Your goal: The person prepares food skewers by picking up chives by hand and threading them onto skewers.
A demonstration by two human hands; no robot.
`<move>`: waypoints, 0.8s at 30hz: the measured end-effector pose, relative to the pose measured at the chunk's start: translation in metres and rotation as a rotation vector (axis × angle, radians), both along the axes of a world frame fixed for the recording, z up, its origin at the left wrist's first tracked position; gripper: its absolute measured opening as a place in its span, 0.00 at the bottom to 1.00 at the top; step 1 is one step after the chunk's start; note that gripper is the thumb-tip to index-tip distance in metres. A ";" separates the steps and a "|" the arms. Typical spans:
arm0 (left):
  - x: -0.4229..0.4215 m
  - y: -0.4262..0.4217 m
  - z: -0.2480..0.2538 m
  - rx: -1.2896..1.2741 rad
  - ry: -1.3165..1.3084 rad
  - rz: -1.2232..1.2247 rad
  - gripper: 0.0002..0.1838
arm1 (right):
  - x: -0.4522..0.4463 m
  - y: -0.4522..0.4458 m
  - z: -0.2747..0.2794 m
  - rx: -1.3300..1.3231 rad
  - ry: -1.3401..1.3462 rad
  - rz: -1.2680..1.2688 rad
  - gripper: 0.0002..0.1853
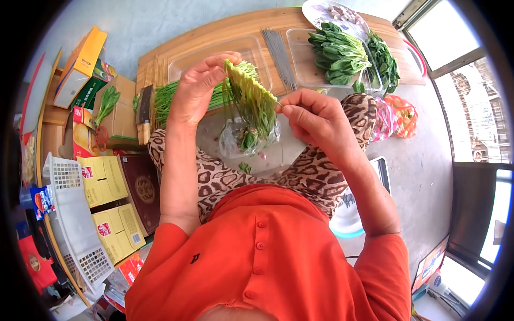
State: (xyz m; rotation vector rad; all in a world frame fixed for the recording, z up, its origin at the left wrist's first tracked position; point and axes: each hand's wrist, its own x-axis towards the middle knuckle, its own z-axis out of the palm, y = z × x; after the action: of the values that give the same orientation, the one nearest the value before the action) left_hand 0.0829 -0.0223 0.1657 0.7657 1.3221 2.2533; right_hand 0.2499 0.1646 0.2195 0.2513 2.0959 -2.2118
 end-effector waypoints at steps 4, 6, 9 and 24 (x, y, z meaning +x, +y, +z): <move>-0.008 -0.001 -0.009 -0.160 0.060 -0.181 0.10 | -0.005 0.001 0.006 0.020 -0.011 -0.024 0.07; -0.008 0.005 -0.009 -0.210 0.041 -0.158 0.08 | -0.006 0.005 0.003 -0.002 -0.015 -0.025 0.07; -0.003 0.006 -0.010 -0.200 -0.018 -0.099 0.08 | -0.005 0.009 0.002 0.252 0.089 -0.003 0.07; 0.010 0.003 -0.054 -0.204 -0.052 -0.113 0.36 | -0.001 0.031 -0.005 0.628 0.368 -0.069 0.07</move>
State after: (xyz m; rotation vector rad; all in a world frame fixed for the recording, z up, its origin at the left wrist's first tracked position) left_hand 0.0933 -0.0194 0.1118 0.6875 1.4199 2.0006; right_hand 0.2492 0.1960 0.2145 -0.0589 2.9809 -1.6545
